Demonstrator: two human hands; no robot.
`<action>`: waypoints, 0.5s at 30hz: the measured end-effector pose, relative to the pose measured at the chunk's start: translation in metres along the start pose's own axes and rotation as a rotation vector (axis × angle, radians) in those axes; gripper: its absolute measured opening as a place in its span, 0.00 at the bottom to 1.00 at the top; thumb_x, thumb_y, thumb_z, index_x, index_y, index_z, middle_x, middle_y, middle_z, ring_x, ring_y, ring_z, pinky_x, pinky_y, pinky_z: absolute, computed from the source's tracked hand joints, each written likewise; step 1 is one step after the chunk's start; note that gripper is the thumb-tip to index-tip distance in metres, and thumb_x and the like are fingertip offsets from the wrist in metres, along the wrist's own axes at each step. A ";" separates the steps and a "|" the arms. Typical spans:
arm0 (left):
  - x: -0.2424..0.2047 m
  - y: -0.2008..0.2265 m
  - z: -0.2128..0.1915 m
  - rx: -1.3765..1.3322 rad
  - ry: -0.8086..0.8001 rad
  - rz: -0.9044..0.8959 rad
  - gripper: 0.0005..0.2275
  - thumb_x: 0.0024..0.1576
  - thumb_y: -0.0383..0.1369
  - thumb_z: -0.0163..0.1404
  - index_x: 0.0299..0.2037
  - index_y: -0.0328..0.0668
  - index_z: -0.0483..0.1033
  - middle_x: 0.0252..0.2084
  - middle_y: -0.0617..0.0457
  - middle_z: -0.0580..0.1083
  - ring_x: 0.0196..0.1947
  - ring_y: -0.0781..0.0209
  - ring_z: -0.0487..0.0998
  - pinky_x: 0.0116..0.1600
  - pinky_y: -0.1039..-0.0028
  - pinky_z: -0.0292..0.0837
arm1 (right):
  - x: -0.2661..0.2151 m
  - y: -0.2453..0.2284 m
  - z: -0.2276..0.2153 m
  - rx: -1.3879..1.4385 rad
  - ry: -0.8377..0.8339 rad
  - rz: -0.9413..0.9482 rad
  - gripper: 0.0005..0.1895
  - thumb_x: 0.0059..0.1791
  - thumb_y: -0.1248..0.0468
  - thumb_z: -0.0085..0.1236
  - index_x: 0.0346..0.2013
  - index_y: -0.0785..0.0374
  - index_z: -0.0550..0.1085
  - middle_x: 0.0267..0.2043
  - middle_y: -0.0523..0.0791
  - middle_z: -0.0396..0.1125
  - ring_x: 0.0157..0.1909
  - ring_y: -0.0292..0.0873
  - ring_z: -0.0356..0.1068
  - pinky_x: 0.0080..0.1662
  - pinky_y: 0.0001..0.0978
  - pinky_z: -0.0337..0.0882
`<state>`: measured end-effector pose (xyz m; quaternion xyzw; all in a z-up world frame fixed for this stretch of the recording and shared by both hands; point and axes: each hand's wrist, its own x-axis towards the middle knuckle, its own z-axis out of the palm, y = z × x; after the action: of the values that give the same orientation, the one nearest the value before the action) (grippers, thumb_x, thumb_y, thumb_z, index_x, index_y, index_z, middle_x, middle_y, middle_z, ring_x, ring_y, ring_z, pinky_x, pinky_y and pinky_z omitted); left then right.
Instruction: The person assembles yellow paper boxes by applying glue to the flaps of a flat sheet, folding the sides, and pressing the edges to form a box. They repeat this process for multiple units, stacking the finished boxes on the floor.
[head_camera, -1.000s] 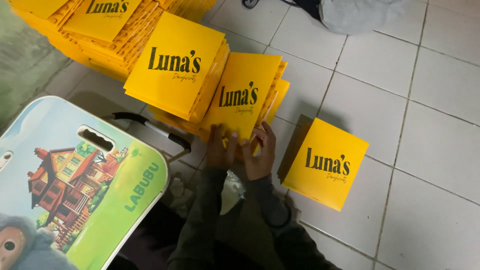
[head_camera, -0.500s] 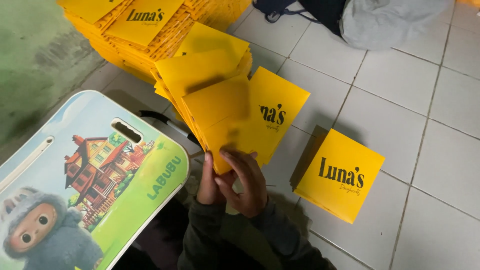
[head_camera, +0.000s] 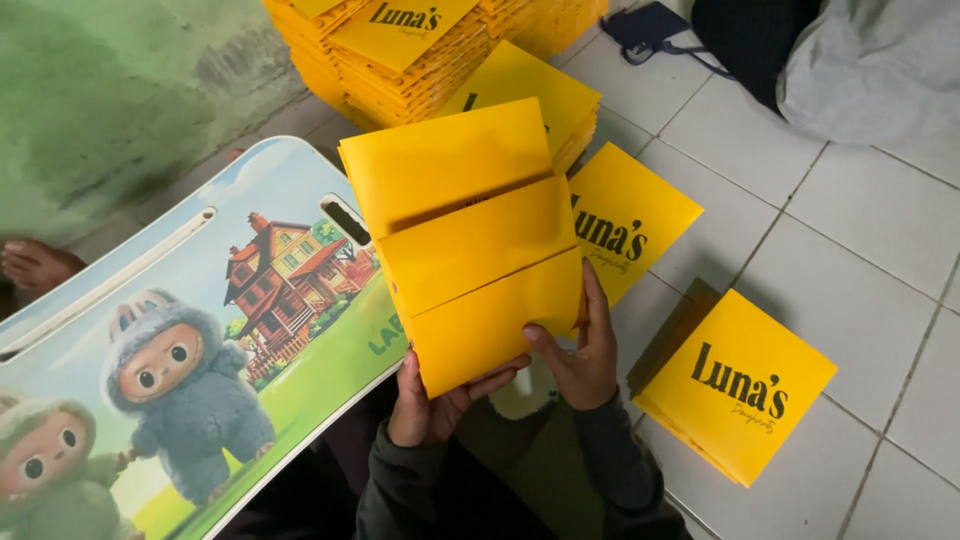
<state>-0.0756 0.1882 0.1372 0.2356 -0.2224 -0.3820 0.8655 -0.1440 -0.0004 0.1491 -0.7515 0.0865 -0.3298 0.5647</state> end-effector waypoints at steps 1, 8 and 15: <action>-0.004 0.005 0.000 -0.013 0.046 -0.010 0.36 0.64 0.57 0.28 0.72 0.32 0.50 0.63 0.27 0.66 0.60 0.27 0.72 0.63 0.50 0.70 | -0.002 0.000 0.003 0.121 0.002 0.022 0.47 0.46 0.63 0.63 0.74 0.68 0.48 0.72 0.58 0.55 0.66 0.52 0.64 0.63 0.40 0.65; -0.070 0.056 -0.019 0.354 0.480 0.337 0.18 0.67 0.30 0.40 0.63 0.25 0.64 0.52 0.40 0.75 0.47 0.54 0.77 0.53 0.70 0.70 | -0.026 0.011 0.038 0.418 0.003 -0.024 0.34 0.48 0.72 0.60 0.63 0.62 0.53 0.67 0.58 0.58 0.60 0.52 0.67 0.57 0.38 0.71; -0.180 0.159 -0.028 0.873 0.671 0.403 0.41 0.52 0.12 0.44 0.77 0.42 0.39 0.57 0.39 0.67 0.52 0.54 0.71 0.51 0.67 0.76 | -0.035 -0.027 0.146 0.461 -0.384 0.017 0.24 0.51 0.72 0.57 0.59 0.69 0.59 0.54 0.54 0.67 0.47 0.43 0.72 0.48 0.30 0.74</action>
<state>-0.0807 0.4274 0.1702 0.6313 -0.1134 0.0125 0.7671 -0.0907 0.1424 0.1380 -0.6513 -0.0927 -0.1881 0.7292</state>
